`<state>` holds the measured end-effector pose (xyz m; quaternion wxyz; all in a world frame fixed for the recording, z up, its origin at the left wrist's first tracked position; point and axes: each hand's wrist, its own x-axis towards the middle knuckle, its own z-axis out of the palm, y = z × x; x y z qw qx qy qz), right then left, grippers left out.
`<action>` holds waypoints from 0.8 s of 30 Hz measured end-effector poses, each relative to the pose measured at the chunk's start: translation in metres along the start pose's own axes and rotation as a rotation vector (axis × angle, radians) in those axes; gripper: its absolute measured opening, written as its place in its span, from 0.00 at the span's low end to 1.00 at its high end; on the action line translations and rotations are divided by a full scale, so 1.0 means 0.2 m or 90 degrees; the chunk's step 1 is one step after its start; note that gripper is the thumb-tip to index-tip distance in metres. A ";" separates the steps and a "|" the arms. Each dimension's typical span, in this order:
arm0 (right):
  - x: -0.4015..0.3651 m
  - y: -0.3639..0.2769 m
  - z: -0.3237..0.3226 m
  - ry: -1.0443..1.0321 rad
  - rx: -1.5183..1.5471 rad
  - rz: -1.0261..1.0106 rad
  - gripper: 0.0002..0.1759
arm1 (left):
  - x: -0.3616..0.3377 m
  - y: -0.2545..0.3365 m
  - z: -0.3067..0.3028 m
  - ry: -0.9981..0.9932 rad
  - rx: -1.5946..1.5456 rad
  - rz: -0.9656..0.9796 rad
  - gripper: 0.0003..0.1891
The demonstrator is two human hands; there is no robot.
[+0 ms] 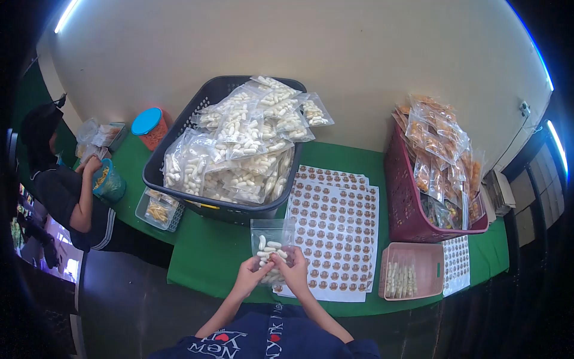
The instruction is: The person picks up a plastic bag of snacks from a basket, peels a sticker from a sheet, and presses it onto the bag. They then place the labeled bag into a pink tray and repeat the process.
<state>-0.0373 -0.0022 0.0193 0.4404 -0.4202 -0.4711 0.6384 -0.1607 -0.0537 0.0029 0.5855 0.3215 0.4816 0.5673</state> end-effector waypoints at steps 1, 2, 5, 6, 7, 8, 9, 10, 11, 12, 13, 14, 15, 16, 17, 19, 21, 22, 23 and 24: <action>0.00 0.01 -0.01 0.021 -0.037 -0.021 0.14 | 0.01 -0.02 0.00 -0.001 -0.002 0.001 0.15; 0.01 0.03 -0.01 0.040 -0.074 -0.043 0.13 | 0.02 -0.04 0.01 0.018 -0.005 0.003 0.11; 0.03 0.04 -0.01 0.079 -0.066 -0.086 0.12 | 0.02 0.07 0.07 0.008 -0.033 0.007 0.09; 0.04 0.03 -0.01 0.088 -0.045 -0.098 0.11 | 0.02 0.06 0.06 0.000 -0.021 0.010 0.10; 0.05 0.04 -0.02 0.080 -0.046 -0.103 0.11 | 0.03 0.04 0.05 -0.009 -0.008 0.013 0.10; 0.07 0.05 -0.03 0.074 -0.046 -0.107 0.11 | 0.04 0.03 0.04 -0.019 0.006 0.015 0.10; 0.07 0.06 -0.03 0.069 -0.046 -0.111 0.11 | 0.05 0.04 0.02 -0.018 0.031 0.003 0.11; 0.08 0.05 -0.03 0.062 -0.039 -0.098 0.11 | 0.05 0.04 0.00 -0.018 0.056 -0.012 0.11; 0.08 0.04 -0.02 0.055 -0.033 -0.084 0.12 | 0.05 0.05 0.00 -0.018 0.081 -0.027 0.11; 0.08 0.03 -0.02 0.049 -0.027 -0.070 0.12 | 0.06 0.03 0.00 0.007 0.067 0.000 0.12; 0.07 0.03 -0.01 0.045 -0.045 -0.092 0.13 | 0.08 0.02 0.00 0.032 0.053 0.028 0.12; 0.07 0.03 0.00 0.040 -0.063 -0.115 0.15 | 0.09 0.01 0.01 0.057 0.040 0.057 0.12; 0.07 0.03 0.02 0.035 -0.080 -0.139 0.16 | 0.10 0.01 0.02 0.063 0.026 0.066 0.12; 0.06 0.02 0.03 0.060 -0.068 -0.124 0.15 | 0.10 0.02 0.03 0.069 0.013 0.076 0.12; 0.07 0.01 0.03 0.062 -0.083 -0.116 0.13 | 0.10 0.03 0.03 0.075 0.000 0.085 0.12; 0.07 -0.01 0.01 0.067 -0.112 -0.099 0.09 | 0.09 0.04 0.03 0.038 0.048 0.067 0.13; 0.08 0.01 0.00 0.086 -0.113 -0.120 0.08 | 0.08 0.05 0.02 0.010 0.108 0.048 0.13; 0.08 0.02 0.00 0.096 -0.114 -0.131 0.07 | 0.07 0.07 0.01 0.001 0.143 0.037 0.13; 0.07 0.01 0.00 0.096 -0.099 -0.119 0.07 | 0.07 0.08 0.01 -0.009 0.178 0.027 0.13; 0.07 0.00 0.00 0.096 -0.086 -0.109 0.07 | 0.08 0.06 -0.01 -0.013 0.182 0.025 0.13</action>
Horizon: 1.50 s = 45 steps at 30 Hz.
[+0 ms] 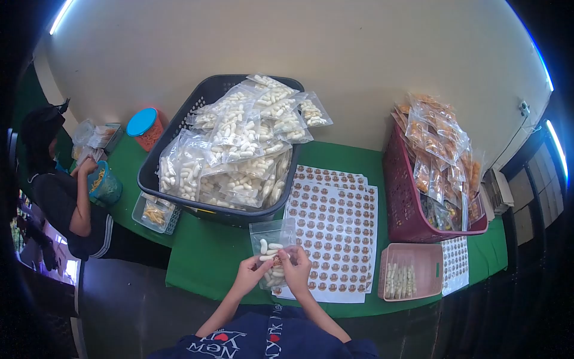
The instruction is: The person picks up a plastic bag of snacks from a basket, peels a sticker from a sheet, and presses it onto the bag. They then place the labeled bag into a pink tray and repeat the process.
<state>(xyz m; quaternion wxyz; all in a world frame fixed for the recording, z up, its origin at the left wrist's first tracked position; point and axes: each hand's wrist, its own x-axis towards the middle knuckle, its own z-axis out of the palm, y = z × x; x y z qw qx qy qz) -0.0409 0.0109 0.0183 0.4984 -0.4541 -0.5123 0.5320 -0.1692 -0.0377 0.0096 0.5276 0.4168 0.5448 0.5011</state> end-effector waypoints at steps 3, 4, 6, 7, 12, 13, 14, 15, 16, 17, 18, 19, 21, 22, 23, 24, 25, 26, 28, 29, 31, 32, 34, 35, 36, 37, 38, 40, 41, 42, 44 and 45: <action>-0.01 -0.02 0.00 -0.011 0.033 0.021 0.07 | 0.01 -0.08 -0.01 -0.007 -0.036 0.002 0.13; -0.01 -0.02 0.00 -0.017 0.044 0.025 0.08 | 0.00 -0.06 -0.01 -0.004 -0.078 0.006 0.13; -0.01 0.00 -0.02 -0.066 0.024 0.033 0.09 | -0.01 -0.04 0.01 0.025 -0.142 0.037 0.13; -0.01 0.00 -0.02 -0.091 0.014 0.038 0.10 | 0.00 -0.03 0.02 0.052 -0.163 0.062 0.12; -0.08 -0.07 0.01 -0.219 -0.062 0.021 0.17 | -0.03 0.01 -0.03 0.135 -0.134 0.081 0.12; -0.10 -0.07 0.01 -0.227 -0.060 0.023 0.18 | -0.04 0.02 -0.03 0.148 -0.115 0.086 0.12; -0.11 -0.09 0.01 -0.243 -0.078 0.016 0.18 | -0.05 0.03 -0.04 0.161 -0.094 0.089 0.12; -0.12 -0.11 0.01 -0.253 -0.084 0.010 0.18 | -0.06 0.04 -0.04 0.172 -0.072 0.091 0.12; -0.13 -0.12 0.01 -0.261 -0.089 0.004 0.18 | -0.07 0.03 -0.05 0.177 -0.061 0.082 0.12; -0.13 -0.13 0.01 -0.268 -0.094 -0.002 0.18 | -0.08 0.03 -0.06 0.180 -0.049 0.073 0.12; -0.14 -0.11 0.01 -0.264 -0.069 0.002 0.18 | -0.09 0.02 -0.06 0.182 -0.039 0.064 0.13; -0.15 -0.08 0.00 -0.260 -0.044 0.005 0.18 | -0.10 0.01 -0.06 0.161 -0.059 0.068 0.13; -0.17 -0.07 0.00 -0.220 0.022 0.006 0.16 | -0.12 0.01 -0.04 0.119 -0.102 0.076 0.13; -0.18 -0.10 0.01 -0.187 0.062 0.004 0.14 | -0.14 0.02 -0.03 0.087 -0.085 0.078 0.13; -0.18 -0.13 0.01 -0.156 0.099 0.001 0.13 | -0.16 0.05 -0.01 0.057 -0.070 0.081 0.13; -0.18 -0.17 0.01 -0.150 0.097 0.029 0.12 | -0.18 0.06 0.01 0.028 -0.057 0.083 0.14; -0.18 -0.20 0.00 -0.144 0.095 0.056 0.12 | -0.19 0.05 0.03 0.029 -0.046 0.076 0.14; -0.17 -0.22 0.00 -0.138 0.095 0.082 0.12 | -0.20 0.04 0.04 0.030 -0.034 0.071 0.14; -0.17 -0.22 0.00 -0.161 0.099 0.073 0.12 | -0.21 0.03 0.05 0.045 -0.081 0.094 0.16; -0.17 -0.22 0.00 -0.171 0.102 0.070 0.12 | -0.22 0.03 0.04 0.055 -0.097 0.107 0.16; -0.17 -0.17 0.02 -0.187 0.065 0.044 0.13 | -0.25 0.09 0.00 0.073 -0.130 0.129 0.15; -0.17 -0.15 0.02 -0.195 0.045 0.031 0.13 | -0.24 0.11 -0.03 0.104 -0.169 0.133 0.14; -0.18 -0.16 0.02 -0.264 -0.023 0.044 0.14 | -0.23 0.15 -0.08 0.167 -0.245 0.147 0.11; -0.18 -0.17 0.02 -0.297 -0.055 0.047 0.14 | -0.22 0.14 -0.09 0.175 -0.237 0.158 0.10; -0.17 -0.13 0.01 -0.300 -0.103 0.024 0.15 | -0.21 0.14 -0.11 0.181 -0.226 0.170 0.09; -0.17 -0.10 0.00 -0.301 -0.072 0.016 0.14 | -0.19 0.14 -0.12 0.184 -0.212 0.185 0.08; -0.15 -0.08 -0.01 -0.299 -0.038 0.005 0.14 | -0.19 0.17 -0.11 0.178 -0.199 0.160 0.05; -0.11 -0.15 -0.02 -0.278 0.042 0.021 0.11 | -0.17 0.17 -0.09 0.159 -0.119 0.173 0.05; -0.07 -0.18 -0.02 -0.282 0.016 -0.035 0.09 | -0.16 0.17 -0.06 0.146 -0.081 0.177 0.04; -0.05 -0.20 -0.04 -0.282 -0.013 -0.087 0.08 | -0.16 0.19 -0.03 0.120 -0.068 0.192 0.03; -0.02 -0.24 -0.09 -0.265 -0.032 -0.126 0.04 | -0.12 0.18 0.06 0.089 -0.101 0.200 0.04; -0.01 -0.25 -0.12 -0.258 -0.037 -0.132 0.04 | -0.11 0.18 0.10 0.076 -0.150 0.186 0.04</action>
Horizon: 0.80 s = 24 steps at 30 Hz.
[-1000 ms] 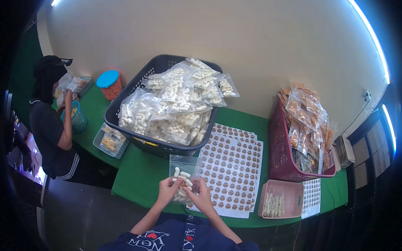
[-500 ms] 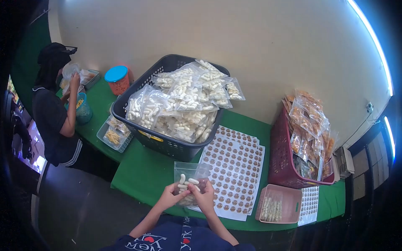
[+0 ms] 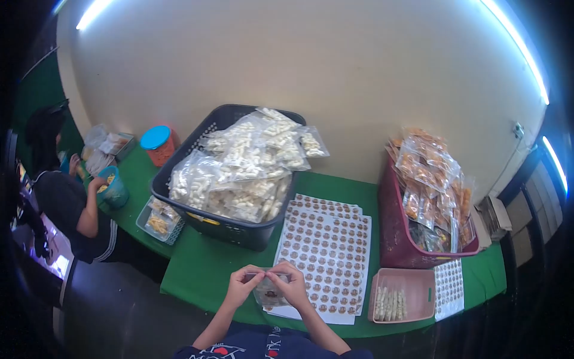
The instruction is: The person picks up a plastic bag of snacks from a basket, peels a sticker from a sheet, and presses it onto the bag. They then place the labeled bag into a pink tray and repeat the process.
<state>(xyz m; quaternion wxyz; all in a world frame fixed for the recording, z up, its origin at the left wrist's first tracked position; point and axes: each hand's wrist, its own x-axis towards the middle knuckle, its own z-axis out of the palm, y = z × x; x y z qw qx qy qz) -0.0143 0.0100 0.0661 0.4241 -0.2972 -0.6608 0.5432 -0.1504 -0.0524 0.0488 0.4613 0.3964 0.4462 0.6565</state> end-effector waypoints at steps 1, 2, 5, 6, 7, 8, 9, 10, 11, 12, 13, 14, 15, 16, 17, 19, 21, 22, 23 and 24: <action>-0.01 0.00 -0.03 0.006 -0.008 -0.001 0.04 | 0.01 -0.01 0.04 -0.005 0.007 -0.010 0.04; -0.02 0.00 -0.07 0.010 -0.015 -0.001 0.04 | 0.01 -0.01 0.07 -0.009 0.015 -0.022 0.04; -0.08 0.01 -0.17 0.050 -0.014 0.043 0.04 | 0.02 -0.02 0.17 -0.037 0.035 -0.063 0.04; -0.09 0.00 -0.20 0.062 -0.013 0.059 0.04 | 0.03 -0.03 0.20 -0.048 0.044 -0.074 0.04; -0.11 0.03 -0.24 0.067 -0.020 0.071 0.04 | 0.03 -0.07 0.22 -0.051 0.112 -0.088 0.05; -0.13 0.03 -0.27 0.076 -0.019 0.068 0.05 | 0.03 -0.09 0.26 -0.043 0.083 -0.075 0.05; -0.14 0.02 -0.30 0.084 -0.016 0.065 0.05 | 0.02 -0.10 0.31 -0.034 0.054 -0.062 0.05; -0.15 0.01 -0.33 0.092 -0.014 0.064 0.05 | 0.02 -0.11 0.36 -0.026 0.025 -0.051 0.05; -0.17 0.00 -0.36 0.113 -0.005 0.075 0.05 | 0.02 -0.13 0.40 -0.021 0.027 -0.043 0.05; -0.18 0.00 -0.40 0.117 -0.018 0.082 0.05 | 0.02 -0.14 0.43 -0.020 0.055 -0.047 0.05; -0.19 0.00 -0.44 0.123 -0.030 0.088 0.05 | 0.02 -0.15 0.46 -0.020 0.084 -0.050 0.05; -0.20 0.00 -0.47 0.129 -0.040 0.091 0.05 | 0.03 -0.16 0.49 -0.022 0.115 -0.050 0.05; -0.20 -0.04 -0.51 0.156 -0.094 0.082 0.05 | 0.03 -0.11 0.53 -0.010 0.135 -0.051 0.04; -0.21 -0.03 -0.55 0.155 -0.116 0.053 0.05 | 0.05 -0.11 0.56 -0.013 0.178 -0.023 0.04; -0.22 -0.03 -0.60 0.153 -0.139 0.027 0.06 | 0.06 -0.11 0.57 -0.016 0.220 0.004 0.04; -0.26 -0.04 -0.66 0.170 -0.183 0.006 0.05 | 0.07 -0.10 0.60 -0.016 0.309 0.059 0.04; -0.29 -0.05 -0.73 0.180 -0.182 -0.001 0.04 | 0.07 -0.13 0.65 -0.005 0.319 0.035 0.03; -0.32 -0.05 -0.76 0.188 -0.182 -0.003 0.04 | 0.07 -0.14 0.67 -0.003 0.325 0.021 0.03; -0.35 -0.04 -0.79 0.192 -0.164 -0.004 0.04 | 0.06 -0.15 0.70 -0.008 0.300 -0.034 0.04; -0.37 -0.04 -0.82 0.193 -0.155 -0.002 0.04 | 0.06 -0.15 0.73 -0.004 0.287 -0.055 0.04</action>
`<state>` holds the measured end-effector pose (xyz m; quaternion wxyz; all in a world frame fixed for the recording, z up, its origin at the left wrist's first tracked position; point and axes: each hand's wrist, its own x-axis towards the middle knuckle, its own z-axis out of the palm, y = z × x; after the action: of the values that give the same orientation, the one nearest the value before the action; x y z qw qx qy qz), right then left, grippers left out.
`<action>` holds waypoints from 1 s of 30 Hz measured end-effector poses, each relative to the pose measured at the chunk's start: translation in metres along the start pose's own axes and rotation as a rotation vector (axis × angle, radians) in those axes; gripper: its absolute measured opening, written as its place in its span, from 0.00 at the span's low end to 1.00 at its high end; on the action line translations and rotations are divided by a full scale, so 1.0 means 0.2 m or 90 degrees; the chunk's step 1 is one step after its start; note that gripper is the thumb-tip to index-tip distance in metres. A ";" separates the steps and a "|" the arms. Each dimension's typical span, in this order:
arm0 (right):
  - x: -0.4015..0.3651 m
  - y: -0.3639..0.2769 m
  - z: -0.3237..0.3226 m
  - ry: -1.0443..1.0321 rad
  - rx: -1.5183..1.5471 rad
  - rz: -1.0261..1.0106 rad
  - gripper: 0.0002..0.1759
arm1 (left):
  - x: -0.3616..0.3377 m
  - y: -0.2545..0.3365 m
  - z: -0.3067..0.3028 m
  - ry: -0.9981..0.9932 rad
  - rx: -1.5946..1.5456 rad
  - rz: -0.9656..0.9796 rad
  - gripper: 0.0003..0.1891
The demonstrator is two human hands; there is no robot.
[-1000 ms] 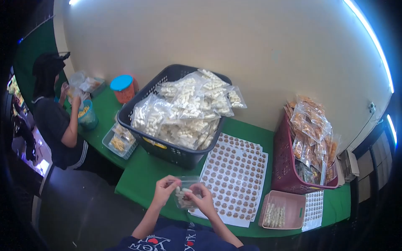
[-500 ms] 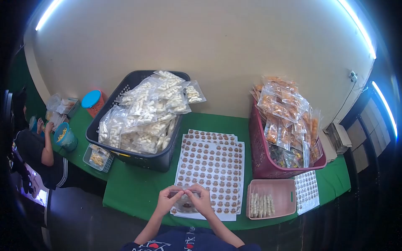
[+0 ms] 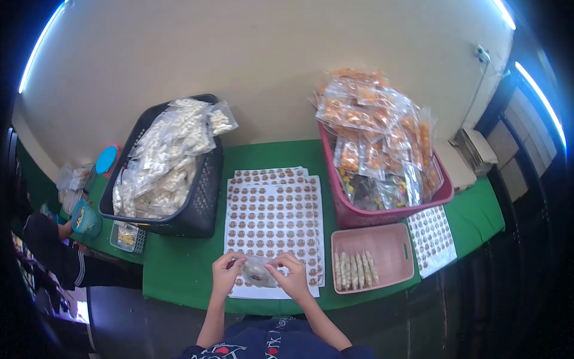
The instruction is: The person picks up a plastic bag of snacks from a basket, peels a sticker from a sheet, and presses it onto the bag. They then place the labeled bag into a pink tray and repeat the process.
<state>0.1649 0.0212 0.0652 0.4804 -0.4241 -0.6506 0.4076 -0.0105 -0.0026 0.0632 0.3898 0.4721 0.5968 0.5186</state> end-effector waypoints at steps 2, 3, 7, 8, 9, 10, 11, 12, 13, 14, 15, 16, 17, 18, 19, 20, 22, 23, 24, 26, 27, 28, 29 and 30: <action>-0.04 0.01 -0.06 0.007 0.014 0.010 0.04 | -0.01 0.01 0.06 -0.009 -0.023 -0.043 0.04; -0.06 0.03 -0.09 -0.005 0.028 0.010 0.03 | -0.01 -0.03 0.09 -0.018 -0.027 -0.022 0.03; -0.17 0.04 -0.11 -0.024 0.047 -0.015 0.04 | -0.03 -0.12 0.19 0.007 -0.041 0.011 0.08; -0.20 0.03 -0.11 -0.038 0.057 -0.008 0.04 | -0.04 -0.12 0.21 0.017 -0.004 0.016 0.11; -0.23 0.03 -0.12 -0.055 0.066 -0.004 0.04 | -0.06 -0.12 0.23 0.023 -0.011 0.010 0.12; -0.25 0.03 -0.16 -0.057 0.077 0.009 0.04 | -0.07 -0.11 0.27 0.030 -0.018 0.008 0.12; -0.26 0.02 -0.19 -0.060 0.087 0.017 0.05 | -0.09 -0.09 0.30 0.032 -0.022 0.003 0.13; -0.27 0.02 -0.23 -0.064 0.098 0.024 0.05 | -0.10 -0.09 0.34 0.035 -0.025 0.011 0.13; -0.28 0.05 -0.27 -0.079 0.074 0.011 0.06 | -0.11 -0.09 0.39 0.040 -0.029 0.019 0.13; -0.28 0.06 -0.31 -0.079 0.067 0.020 0.06 | -0.12 -0.08 0.42 0.048 -0.030 0.029 0.12; -0.29 0.08 -0.35 -0.078 0.062 0.027 0.06 | -0.13 -0.08 0.46 0.047 -0.010 0.045 0.09; -0.29 0.10 -0.38 -0.077 0.058 0.032 0.06 | -0.14 -0.08 0.50 0.046 0.011 0.063 0.09; -0.30 0.11 -0.41 -0.005 0.036 0.040 0.05 | -0.16 -0.08 0.54 0.046 0.033 0.079 0.11; -0.30 0.13 -0.45 0.068 0.024 0.056 0.05 | -0.20 -0.08 0.59 0.047 0.054 0.092 0.15; -0.32 0.16 -0.49 0.138 0.012 0.075 0.05 | -0.25 -0.06 0.65 0.037 0.096 0.112 0.20; -0.33 0.19 -0.52 0.203 -0.002 0.094 0.05 | -0.31 -0.04 0.71 0.029 0.137 0.129 0.27; -0.36 0.23 -0.54 0.216 0.048 0.100 0.04 | -0.40 0.04 0.81 -0.070 0.190 0.176 0.29; -0.36 0.20 -0.54 0.192 0.061 0.097 0.04 | -0.43 0.06 0.84 -0.118 0.218 0.200 0.30; -0.38 0.18 -0.54 0.168 0.075 0.094 0.04 | -0.44 0.03 0.87 -0.103 0.193 0.179 0.30; -0.39 0.14 -0.54 0.110 0.017 0.055 0.07 | -0.45 -0.05 0.90 -0.070 0.144 0.140 0.30; -0.39 0.13 -0.55 0.096 -0.006 0.016 0.09 | -0.43 -0.01 0.89 -0.048 0.081 0.137 0.23; -0.38 0.11 -0.56 0.082 -0.027 -0.025 0.10 | -0.41 0.00 0.88 -0.048 0.067 0.119 0.19; -0.35 0.08 -0.59 0.070 -0.080 -0.065 0.15 | -0.40 0.00 0.86 -0.046 0.054 0.103 0.16; -0.32 0.06 -0.60 0.114 -0.010 -0.029 0.15 | -0.38 0.01 0.83 -0.045 0.042 0.089 0.13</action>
<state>0.2958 -0.0208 0.0604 0.5422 -0.4479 -0.6178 0.3517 0.1674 -0.0336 0.0366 0.3579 0.5429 0.5650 0.5079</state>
